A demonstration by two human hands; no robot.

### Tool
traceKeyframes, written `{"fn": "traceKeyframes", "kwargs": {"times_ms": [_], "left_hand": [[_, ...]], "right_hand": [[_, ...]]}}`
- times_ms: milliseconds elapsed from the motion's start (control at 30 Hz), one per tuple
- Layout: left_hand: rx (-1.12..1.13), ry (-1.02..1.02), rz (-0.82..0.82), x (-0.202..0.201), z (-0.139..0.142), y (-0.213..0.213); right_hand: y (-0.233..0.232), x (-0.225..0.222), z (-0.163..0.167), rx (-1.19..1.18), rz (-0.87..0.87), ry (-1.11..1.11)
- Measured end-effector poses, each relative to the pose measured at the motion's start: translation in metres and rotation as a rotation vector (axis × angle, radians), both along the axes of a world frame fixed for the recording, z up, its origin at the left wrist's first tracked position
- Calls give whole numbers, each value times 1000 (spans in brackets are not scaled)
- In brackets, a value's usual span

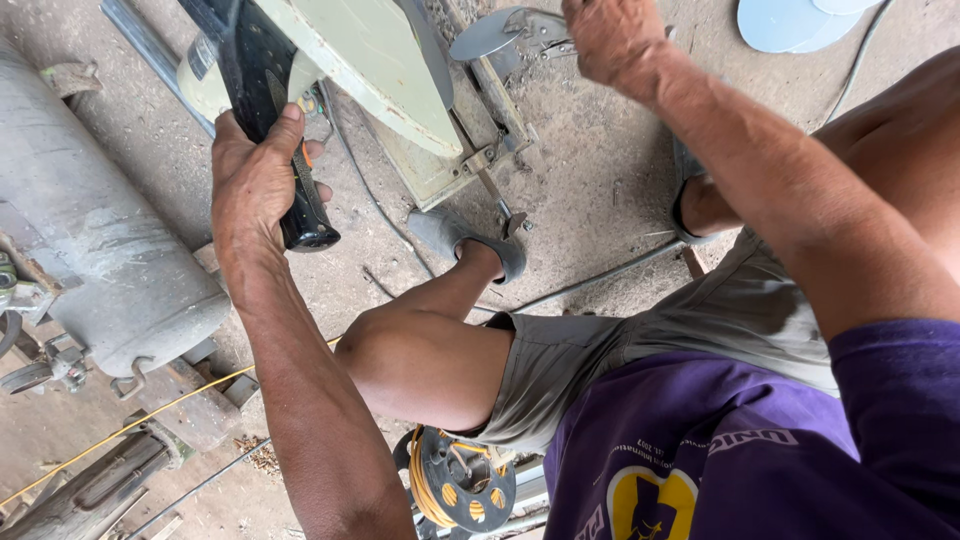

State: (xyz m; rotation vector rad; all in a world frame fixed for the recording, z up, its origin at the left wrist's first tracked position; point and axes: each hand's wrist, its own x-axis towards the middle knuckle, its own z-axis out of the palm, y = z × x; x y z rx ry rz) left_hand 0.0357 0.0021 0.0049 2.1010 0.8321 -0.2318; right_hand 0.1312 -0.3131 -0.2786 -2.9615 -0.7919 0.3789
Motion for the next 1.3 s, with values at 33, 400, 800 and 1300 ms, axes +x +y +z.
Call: {"fn": "traceKeyframes", "kwargs": {"times_ms": [33,400,800,1300], "left_hand": [[14,18,16,0,0,0],[7,-5,5,-2,-3,6],[10,-15,21,-8,0,9],[-45,-33,57,-10,2,14]], "right_hand": [[5,-3,-4,-22,31,-158],[9,-25,28,42,40,-59],[-66,-41,52,1538,297,688],[-35,-107,141,1135,-573,947]]}}
